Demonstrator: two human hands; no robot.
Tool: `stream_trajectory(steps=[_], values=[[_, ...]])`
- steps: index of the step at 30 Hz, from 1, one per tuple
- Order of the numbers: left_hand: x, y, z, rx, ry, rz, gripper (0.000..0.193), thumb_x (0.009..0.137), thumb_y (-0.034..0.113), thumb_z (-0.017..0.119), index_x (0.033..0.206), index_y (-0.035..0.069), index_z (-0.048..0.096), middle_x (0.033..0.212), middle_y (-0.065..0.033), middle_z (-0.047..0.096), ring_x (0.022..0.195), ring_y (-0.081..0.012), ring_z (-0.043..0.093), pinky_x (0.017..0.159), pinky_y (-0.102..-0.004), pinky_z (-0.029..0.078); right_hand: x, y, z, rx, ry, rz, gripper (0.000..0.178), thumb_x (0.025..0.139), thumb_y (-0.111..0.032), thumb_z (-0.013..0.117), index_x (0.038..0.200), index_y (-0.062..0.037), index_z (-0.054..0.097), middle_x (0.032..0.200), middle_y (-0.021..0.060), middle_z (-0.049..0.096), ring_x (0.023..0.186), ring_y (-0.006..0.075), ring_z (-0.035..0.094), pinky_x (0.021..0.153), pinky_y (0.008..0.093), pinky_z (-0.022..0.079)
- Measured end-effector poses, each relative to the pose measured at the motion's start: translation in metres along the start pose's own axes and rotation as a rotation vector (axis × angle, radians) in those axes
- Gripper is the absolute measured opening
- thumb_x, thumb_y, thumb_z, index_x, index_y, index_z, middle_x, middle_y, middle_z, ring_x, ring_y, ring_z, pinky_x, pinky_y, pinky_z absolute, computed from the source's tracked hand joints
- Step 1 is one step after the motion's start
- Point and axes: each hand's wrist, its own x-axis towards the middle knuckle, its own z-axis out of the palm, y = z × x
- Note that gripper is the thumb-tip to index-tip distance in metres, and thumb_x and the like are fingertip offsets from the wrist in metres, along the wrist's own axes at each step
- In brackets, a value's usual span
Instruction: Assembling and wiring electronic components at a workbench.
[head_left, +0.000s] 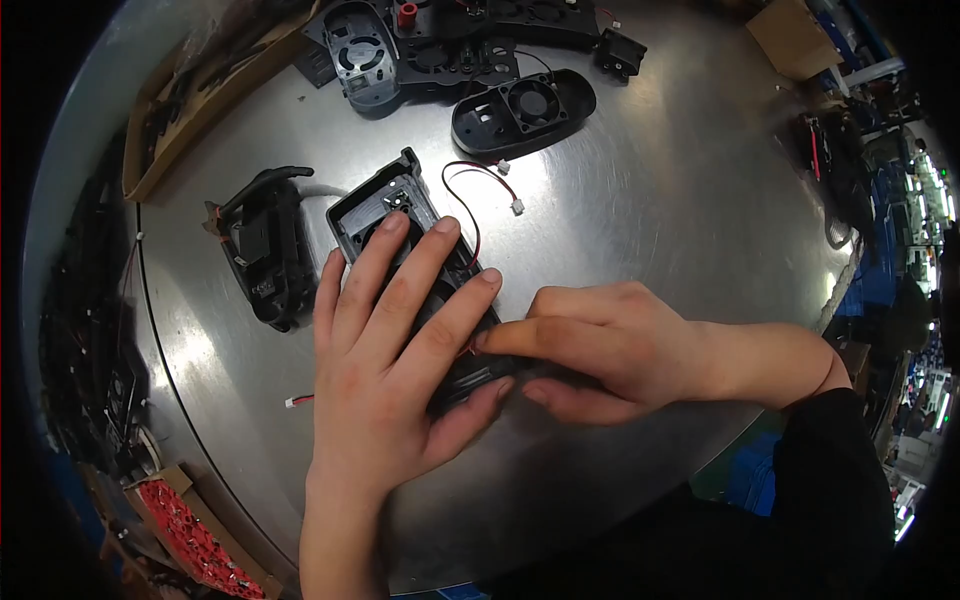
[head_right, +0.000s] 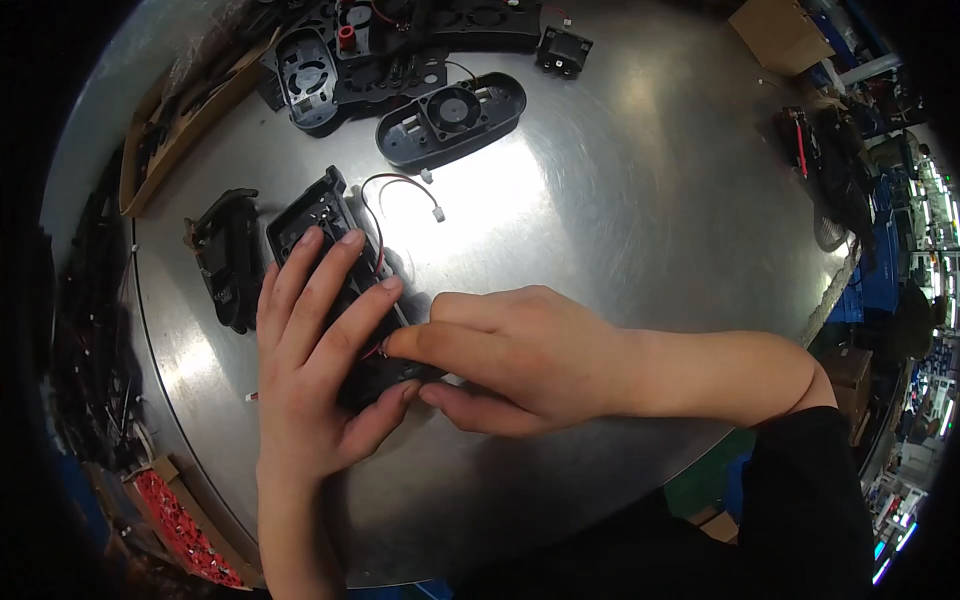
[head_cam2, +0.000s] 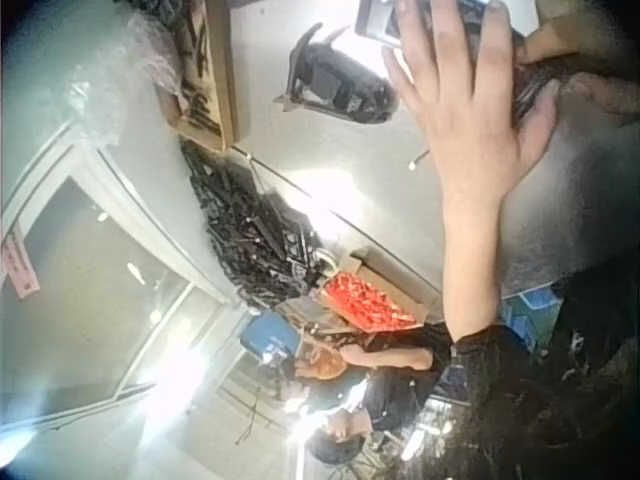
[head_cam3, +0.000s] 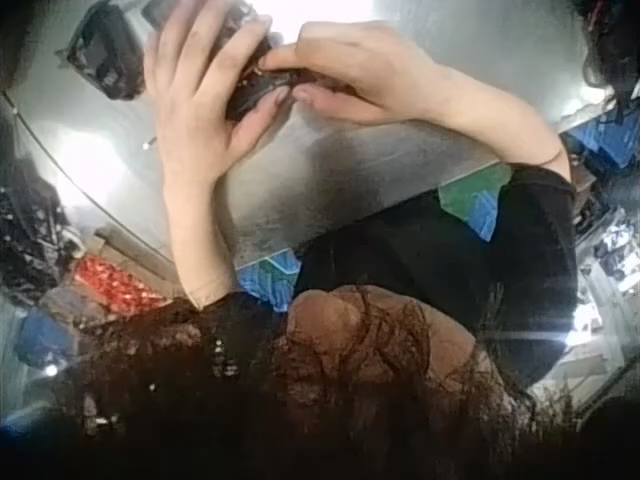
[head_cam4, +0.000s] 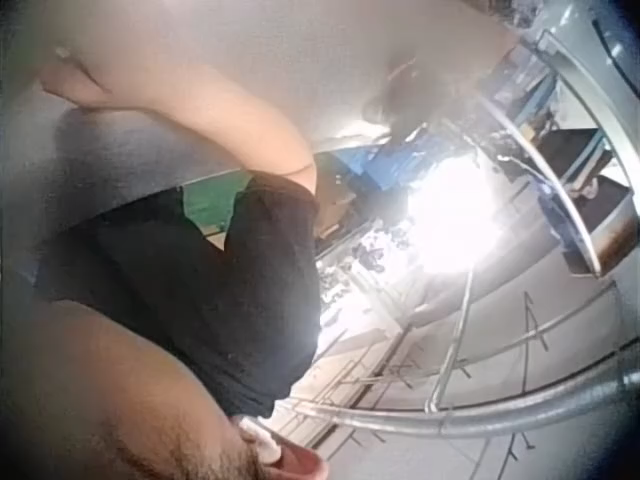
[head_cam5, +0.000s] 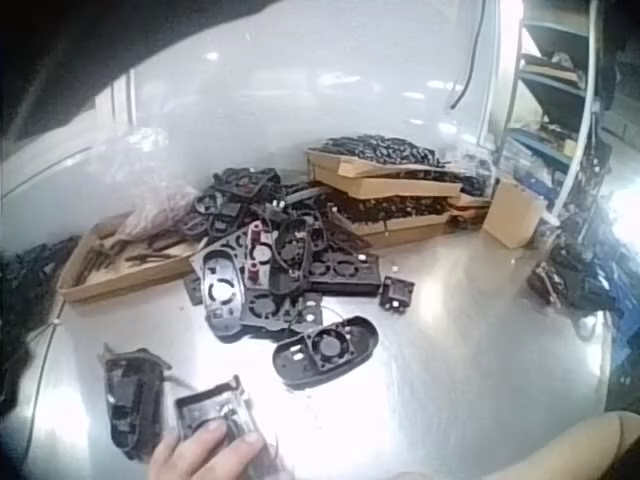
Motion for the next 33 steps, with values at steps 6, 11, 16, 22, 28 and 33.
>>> stream_trajectory(steps=[6, 11, 16, 22, 28, 33], values=[[0.0047, 0.0005, -0.0003, -0.016, 0.018, -0.001, 0.062, 0.078, 0.042, 0.08, 0.134, 0.016, 0.071, 0.155, -0.0163, 0.057, 0.147, -0.0428, 0.047, 0.119, -0.0623, 0.03, -0.0002, 0.0022, -0.0022, -0.012, -0.001, -0.024, 0.045, 0.088, -0.011, 0.075, 0.132, -0.0041, 0.068, 0.085, 0.007, 0.06, 0.063, 0.023, 0.064, 0.055, 0.0348, 0.053], [0.0034, -0.0001, -0.0002, -0.05, 0.02, -0.022, 0.064, 0.074, 0.038, 0.083, 0.135, 0.021, 0.071, 0.156, -0.012, 0.057, 0.147, -0.0396, 0.048, 0.118, -0.064, 0.03, 0.0004, 0.0005, -0.0002, -0.027, -0.02, -0.01, 0.046, 0.089, -0.012, 0.075, 0.133, -0.0041, 0.067, 0.082, 0.007, 0.058, 0.062, 0.0239, 0.063, 0.055, 0.0363, 0.052], [0.0032, -0.0011, 0.0004, -0.019, 0.011, 0.02, 0.061, 0.08, 0.042, 0.078, 0.134, 0.012, 0.071, 0.155, -0.0188, 0.056, 0.149, -0.0451, 0.045, 0.121, -0.0604, 0.029, 0.001, -0.0034, -0.0014, 0.0, -0.027, 0.013, 0.047, 0.09, -0.014, 0.075, 0.135, -0.004, 0.067, 0.081, 0.0068, 0.057, 0.061, 0.0245, 0.063, 0.055, 0.037, 0.051], [0.004, -0.0006, -0.0022, -0.027, -0.002, 0.015, 0.062, 0.079, 0.04, 0.079, 0.134, 0.012, 0.071, 0.155, -0.0184, 0.056, 0.149, -0.0448, 0.045, 0.121, -0.0604, 0.029, 0.003, -0.001, -0.001, -0.001, -0.058, 0.016, 0.047, 0.092, -0.017, 0.076, 0.136, -0.0057, 0.066, 0.08, 0.0072, 0.058, 0.061, 0.0256, 0.064, 0.055, 0.0376, 0.051], [0.0029, -0.0028, -0.0012, -0.022, 0.003, 0.023, 0.063, 0.079, 0.042, 0.079, 0.133, 0.012, 0.072, 0.155, -0.0187, 0.056, 0.148, -0.045, 0.045, 0.12, -0.0604, 0.03, 0.0023, -0.0024, -0.0016, 0.029, -0.067, 0.058, 0.045, 0.093, -0.018, 0.075, 0.135, -0.0071, 0.066, 0.082, 0.0075, 0.06, 0.063, 0.0261, 0.065, 0.057, 0.0377, 0.053], [0.0032, -0.0009, 0.0005, -0.032, 0.013, 0.017, 0.061, 0.079, 0.041, 0.079, 0.132, 0.012, 0.072, 0.155, -0.0198, 0.057, 0.148, -0.0455, 0.045, 0.12, -0.0606, 0.031, 0.0009, -0.001, -0.0028, 0.018, -0.065, 0.053, 0.045, 0.093, -0.017, 0.075, 0.135, -0.0065, 0.065, 0.081, 0.0081, 0.061, 0.064, 0.0267, 0.066, 0.058, 0.0374, 0.053]])
